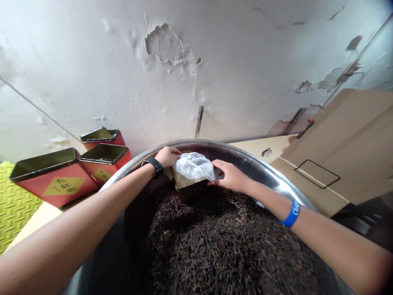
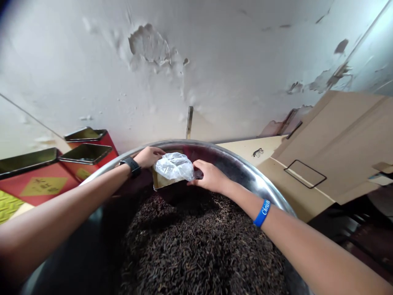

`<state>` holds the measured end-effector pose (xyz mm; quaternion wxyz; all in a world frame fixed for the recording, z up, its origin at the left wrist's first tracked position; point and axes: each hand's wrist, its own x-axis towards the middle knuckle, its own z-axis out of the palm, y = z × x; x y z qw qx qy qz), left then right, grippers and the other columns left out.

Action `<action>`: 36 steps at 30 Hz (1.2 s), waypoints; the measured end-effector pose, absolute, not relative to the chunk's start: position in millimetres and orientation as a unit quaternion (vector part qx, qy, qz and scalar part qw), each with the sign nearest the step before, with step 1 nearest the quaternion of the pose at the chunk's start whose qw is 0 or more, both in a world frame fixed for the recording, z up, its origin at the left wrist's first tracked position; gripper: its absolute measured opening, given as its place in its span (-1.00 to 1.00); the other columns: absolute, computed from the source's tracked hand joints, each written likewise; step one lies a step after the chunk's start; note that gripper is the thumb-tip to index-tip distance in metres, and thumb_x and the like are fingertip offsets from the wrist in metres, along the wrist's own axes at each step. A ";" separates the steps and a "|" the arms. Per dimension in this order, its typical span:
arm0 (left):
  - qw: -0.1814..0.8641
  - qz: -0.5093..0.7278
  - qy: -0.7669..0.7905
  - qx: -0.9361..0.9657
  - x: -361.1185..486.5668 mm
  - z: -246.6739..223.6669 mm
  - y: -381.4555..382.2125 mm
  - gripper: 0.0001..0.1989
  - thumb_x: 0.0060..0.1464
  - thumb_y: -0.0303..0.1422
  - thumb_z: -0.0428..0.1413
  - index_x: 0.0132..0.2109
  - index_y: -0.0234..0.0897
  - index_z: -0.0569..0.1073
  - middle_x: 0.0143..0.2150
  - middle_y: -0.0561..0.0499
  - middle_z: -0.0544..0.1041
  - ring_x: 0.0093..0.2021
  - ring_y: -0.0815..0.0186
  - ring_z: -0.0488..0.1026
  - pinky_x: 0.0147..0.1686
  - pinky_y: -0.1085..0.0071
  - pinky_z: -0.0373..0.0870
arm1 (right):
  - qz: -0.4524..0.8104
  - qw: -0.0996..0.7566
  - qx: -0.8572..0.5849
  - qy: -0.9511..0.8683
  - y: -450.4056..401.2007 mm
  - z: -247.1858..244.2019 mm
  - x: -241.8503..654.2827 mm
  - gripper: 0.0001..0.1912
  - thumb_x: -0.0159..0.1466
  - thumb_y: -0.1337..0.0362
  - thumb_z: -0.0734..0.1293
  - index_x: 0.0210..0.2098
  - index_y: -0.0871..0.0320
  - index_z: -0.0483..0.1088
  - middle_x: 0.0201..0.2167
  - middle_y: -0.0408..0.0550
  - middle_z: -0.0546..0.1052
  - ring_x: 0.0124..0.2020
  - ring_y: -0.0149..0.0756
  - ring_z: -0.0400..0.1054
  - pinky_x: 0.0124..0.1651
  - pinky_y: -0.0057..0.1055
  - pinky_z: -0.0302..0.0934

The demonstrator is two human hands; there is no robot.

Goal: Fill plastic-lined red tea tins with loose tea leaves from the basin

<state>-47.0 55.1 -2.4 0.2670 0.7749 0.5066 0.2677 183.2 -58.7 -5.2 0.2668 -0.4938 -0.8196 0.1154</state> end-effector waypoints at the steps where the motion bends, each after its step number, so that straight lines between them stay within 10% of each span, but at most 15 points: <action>1: 0.302 0.280 0.514 0.753 -46.2 -3.7 53.7 -0.78 -0.13 -0.41 0.06 -0.29 -0.31 0.53 -0.37 -0.06 0.55 -0.40 0.29 0.44 -0.44 0.43 0.33 | 0.111 0.276 -0.500 -0.813 -57.7 -8.4 182.0 -0.67 0.00 0.10 0.39 -0.32 0.17 0.35 -0.31 -0.03 0.47 -0.30 -0.23 0.32 -0.26 -0.35 0.17; 7: 0.576 0.334 0.491 0.562 -38.0 -24.2 50.4 -0.73 -0.14 -0.48 0.06 -0.20 -0.38 0.46 -0.30 -0.13 0.54 -0.42 0.31 0.46 -0.42 0.39 0.40 | 0.179 0.272 -0.564 -0.759 -48.5 -36.5 187.8 -0.77 0.12 0.14 0.29 -0.35 0.17 0.44 -0.37 -0.04 0.54 -0.33 -0.21 0.39 -0.32 -0.39 0.17; 12: 0.485 0.301 0.502 0.650 -40.2 -38.6 60.3 -0.70 -0.16 -0.44 0.11 -0.18 -0.39 0.45 -0.34 -0.10 0.53 -0.47 0.33 0.42 -0.50 0.45 0.35 | 0.171 0.241 -0.624 -0.723 -42.1 -49.5 188.6 -0.76 0.10 0.12 0.30 -0.33 0.12 0.48 -0.36 -0.02 0.55 -0.30 -0.16 0.41 -0.26 -0.35 0.20; 18: 0.396 0.213 0.502 0.739 -37.8 -39.9 54.9 -0.83 -0.14 -0.47 0.09 -0.33 -0.41 0.49 -0.43 -0.07 0.51 -0.45 0.31 0.40 -0.50 0.47 0.28 | 0.002 0.344 -0.586 -0.734 -40.2 -36.5 191.1 -0.07 -0.04 0.19 0.39 0.24 0.14 -0.09 0.22 0.06 0.08 0.13 -0.12 0.12 0.11 -0.26 0.08; 27: 0.119 0.310 0.405 0.852 -39.7 -19.4 58.2 -0.85 -0.10 -0.48 0.02 -0.31 -0.33 0.43 -0.35 -0.04 0.48 -0.33 0.31 0.37 -0.31 0.44 0.28 | 0.004 0.335 -0.502 -0.798 -42.2 -26.5 188.6 -0.64 0.04 0.30 0.32 -0.14 0.09 0.30 -0.02 -0.07 0.38 -0.04 -0.22 0.28 -0.01 -0.30 0.16; 36: 0.355 0.070 0.213 0.908 -53.0 21.3 37.3 -0.59 -0.02 -0.21 0.07 -0.02 -0.28 0.34 -0.15 -0.05 0.48 -0.18 0.30 0.41 -0.27 0.45 0.34 | 0.046 0.331 -0.559 -0.758 -45.5 -9.1 193.4 -0.89 0.04 0.22 0.34 -0.48 0.12 0.34 -0.48 -0.17 0.46 -0.44 -0.37 0.29 -0.38 -0.45 0.10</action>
